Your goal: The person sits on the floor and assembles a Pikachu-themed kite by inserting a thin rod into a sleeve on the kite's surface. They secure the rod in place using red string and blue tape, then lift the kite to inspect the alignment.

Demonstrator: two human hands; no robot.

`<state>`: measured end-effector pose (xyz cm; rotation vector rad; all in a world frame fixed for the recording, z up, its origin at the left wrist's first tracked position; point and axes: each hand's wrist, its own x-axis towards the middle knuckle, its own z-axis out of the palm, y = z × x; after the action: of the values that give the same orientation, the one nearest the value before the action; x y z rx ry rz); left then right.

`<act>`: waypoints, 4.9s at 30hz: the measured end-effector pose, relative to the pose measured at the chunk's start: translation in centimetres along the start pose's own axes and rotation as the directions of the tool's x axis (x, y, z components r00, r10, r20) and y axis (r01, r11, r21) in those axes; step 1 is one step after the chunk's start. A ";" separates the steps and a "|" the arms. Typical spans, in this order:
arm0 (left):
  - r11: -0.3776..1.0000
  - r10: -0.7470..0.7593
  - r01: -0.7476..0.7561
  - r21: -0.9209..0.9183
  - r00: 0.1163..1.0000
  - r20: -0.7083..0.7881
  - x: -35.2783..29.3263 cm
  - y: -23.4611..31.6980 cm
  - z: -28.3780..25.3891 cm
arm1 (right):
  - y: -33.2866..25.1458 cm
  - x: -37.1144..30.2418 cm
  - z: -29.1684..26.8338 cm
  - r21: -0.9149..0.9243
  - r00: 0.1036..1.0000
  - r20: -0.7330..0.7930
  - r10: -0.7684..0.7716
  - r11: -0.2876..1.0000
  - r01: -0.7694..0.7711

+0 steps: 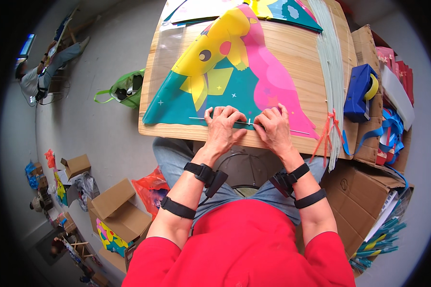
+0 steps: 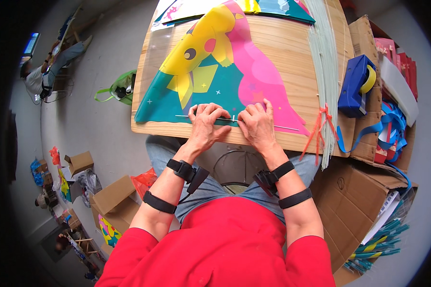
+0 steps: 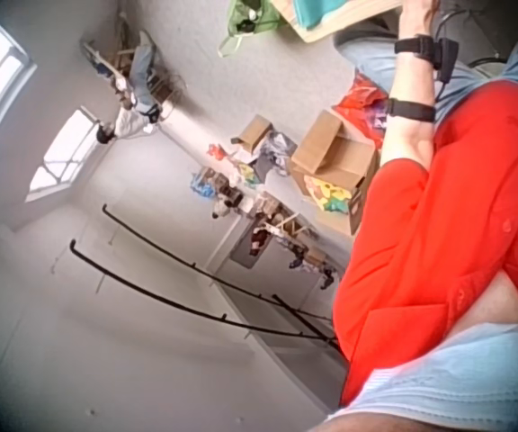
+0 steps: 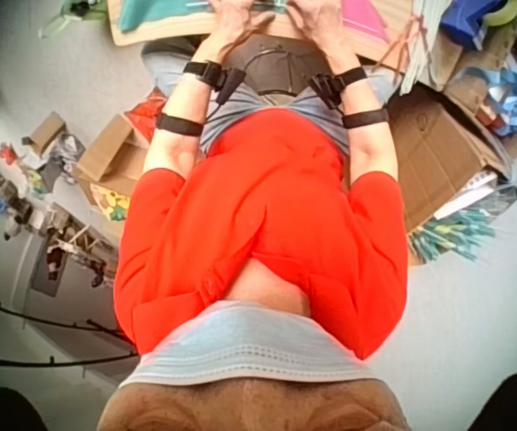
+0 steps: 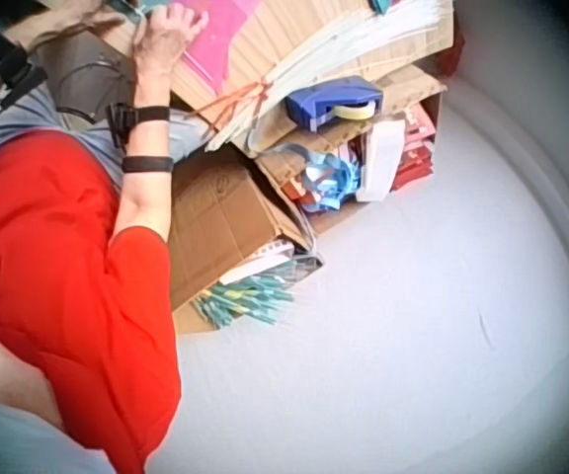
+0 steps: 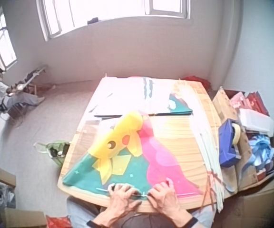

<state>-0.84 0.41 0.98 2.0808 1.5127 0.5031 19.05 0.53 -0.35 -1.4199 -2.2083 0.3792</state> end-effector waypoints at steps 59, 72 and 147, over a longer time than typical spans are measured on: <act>0.999 -0.001 0.004 0.053 0.999 -0.046 0.6 0.6 0.9 | 0.1 0.1 0.2 -0.016 1.000 0.018 0.013 1.000 -0.013; 0.999 -0.005 0.007 0.050 1.000 -0.026 0.6 0.8 0.5 | 0.1 0.1 0.2 -0.001 1.000 0.027 0.016 1.000 -0.016; 0.998 -0.054 0.053 0.023 0.998 0.037 1.0 0.4 0.4 | 0.1 0.7 0.1 -0.029 0.995 0.089 0.038 0.999 -0.036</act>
<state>0.04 1.16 0.89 2.0490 1.5549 0.4271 18.83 1.22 -0.28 -1.4867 -2.2686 0.4352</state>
